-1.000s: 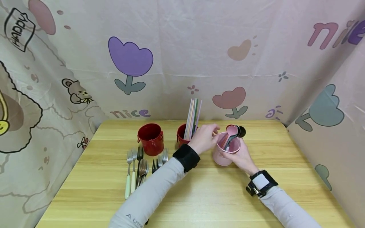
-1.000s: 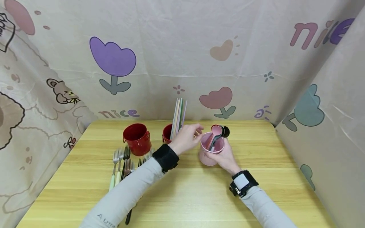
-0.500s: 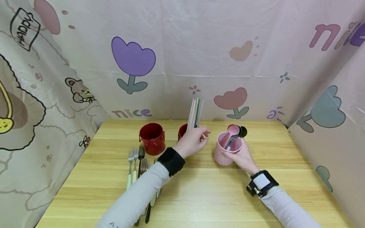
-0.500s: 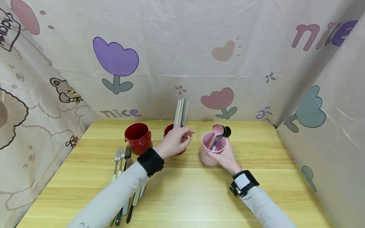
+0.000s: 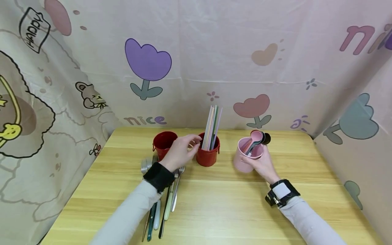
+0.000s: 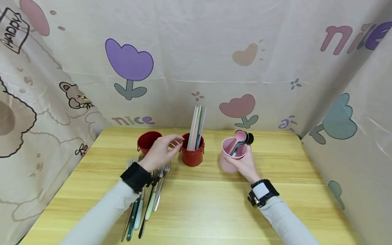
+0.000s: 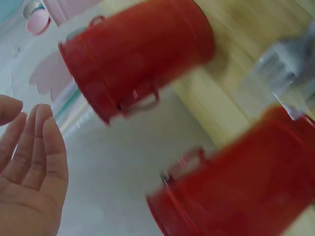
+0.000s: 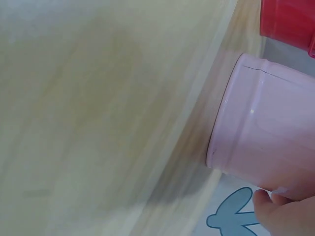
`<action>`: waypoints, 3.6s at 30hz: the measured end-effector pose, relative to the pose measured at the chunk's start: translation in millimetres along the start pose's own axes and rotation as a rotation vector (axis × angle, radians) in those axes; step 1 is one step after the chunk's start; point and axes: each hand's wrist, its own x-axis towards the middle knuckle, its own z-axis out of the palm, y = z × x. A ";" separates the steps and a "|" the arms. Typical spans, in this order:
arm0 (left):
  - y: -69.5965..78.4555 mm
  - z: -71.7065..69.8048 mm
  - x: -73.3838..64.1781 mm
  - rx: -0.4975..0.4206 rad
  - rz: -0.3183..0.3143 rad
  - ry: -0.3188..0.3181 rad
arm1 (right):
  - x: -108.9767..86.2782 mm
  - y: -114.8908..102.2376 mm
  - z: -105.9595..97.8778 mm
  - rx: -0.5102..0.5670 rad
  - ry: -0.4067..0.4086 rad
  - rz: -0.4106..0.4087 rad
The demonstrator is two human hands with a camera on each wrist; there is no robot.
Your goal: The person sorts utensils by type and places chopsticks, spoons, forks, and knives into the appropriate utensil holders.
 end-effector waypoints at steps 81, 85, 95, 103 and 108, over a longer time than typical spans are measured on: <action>-104.1 -48.6 -124.8 0.373 -0.645 -0.203 | 25.5 -114.9 243.5 -0.002 -0.285 -0.115; -106.9 -48.5 -125.0 0.374 -0.661 -0.212 | 31.7 -109.4 249.5 0.022 -0.280 -0.118; -110.6 -49.7 -125.2 0.343 -0.725 -0.217 | 36.4 -101.7 260.2 0.054 -0.262 -0.092; -112.5 -53.8 -127.5 0.245 -0.753 -0.204 | 37.2 -100.8 258.9 0.053 -0.278 -0.059; -110.3 -60.2 -133.1 0.187 -0.754 -0.180 | 38.0 -102.7 255.6 0.064 -0.295 -0.057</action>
